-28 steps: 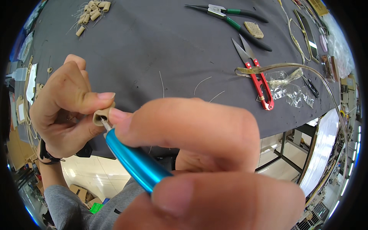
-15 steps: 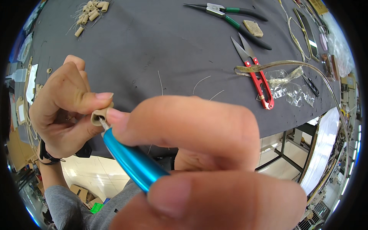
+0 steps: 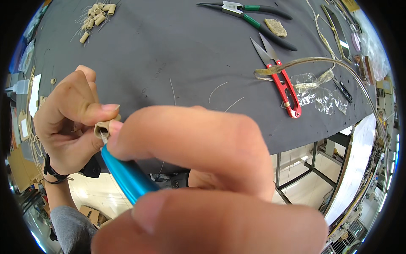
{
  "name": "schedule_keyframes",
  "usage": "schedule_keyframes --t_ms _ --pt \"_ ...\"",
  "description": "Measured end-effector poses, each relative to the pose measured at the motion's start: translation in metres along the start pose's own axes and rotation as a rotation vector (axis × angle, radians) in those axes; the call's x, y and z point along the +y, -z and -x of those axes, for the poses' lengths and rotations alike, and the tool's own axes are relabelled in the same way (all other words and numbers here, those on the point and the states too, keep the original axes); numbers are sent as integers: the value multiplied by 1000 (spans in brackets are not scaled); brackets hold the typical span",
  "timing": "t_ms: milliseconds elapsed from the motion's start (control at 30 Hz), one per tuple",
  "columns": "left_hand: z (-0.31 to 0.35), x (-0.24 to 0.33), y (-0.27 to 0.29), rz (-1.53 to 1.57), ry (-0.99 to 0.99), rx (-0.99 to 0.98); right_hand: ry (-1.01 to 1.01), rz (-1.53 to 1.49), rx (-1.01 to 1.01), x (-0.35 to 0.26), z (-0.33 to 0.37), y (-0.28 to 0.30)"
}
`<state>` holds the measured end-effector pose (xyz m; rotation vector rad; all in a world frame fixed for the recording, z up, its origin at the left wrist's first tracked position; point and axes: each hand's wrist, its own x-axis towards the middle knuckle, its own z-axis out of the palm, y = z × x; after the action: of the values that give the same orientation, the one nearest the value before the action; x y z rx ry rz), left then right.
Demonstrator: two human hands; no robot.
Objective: The person uses a blue-handled tool to press and secure a beige cylindrical component with protruding fibers. They repeatedly insert the tool into the component's opening and rotate it, then place the component on the table and pick up another to repeat the process.
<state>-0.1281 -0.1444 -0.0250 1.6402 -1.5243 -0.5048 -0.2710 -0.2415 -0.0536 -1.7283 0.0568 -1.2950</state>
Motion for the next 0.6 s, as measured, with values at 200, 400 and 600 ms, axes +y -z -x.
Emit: schedule_keyframes --t_ms 200,400,600 --pt "-3 -1 -2 18 -7 1 -83 94 -188 -9 -8 15" --pt "-3 -2 -1 29 -7 -2 -47 133 -177 -6 -2 17" --pt "-3 -1 -2 41 1 1 -52 175 -175 -8 0 19"
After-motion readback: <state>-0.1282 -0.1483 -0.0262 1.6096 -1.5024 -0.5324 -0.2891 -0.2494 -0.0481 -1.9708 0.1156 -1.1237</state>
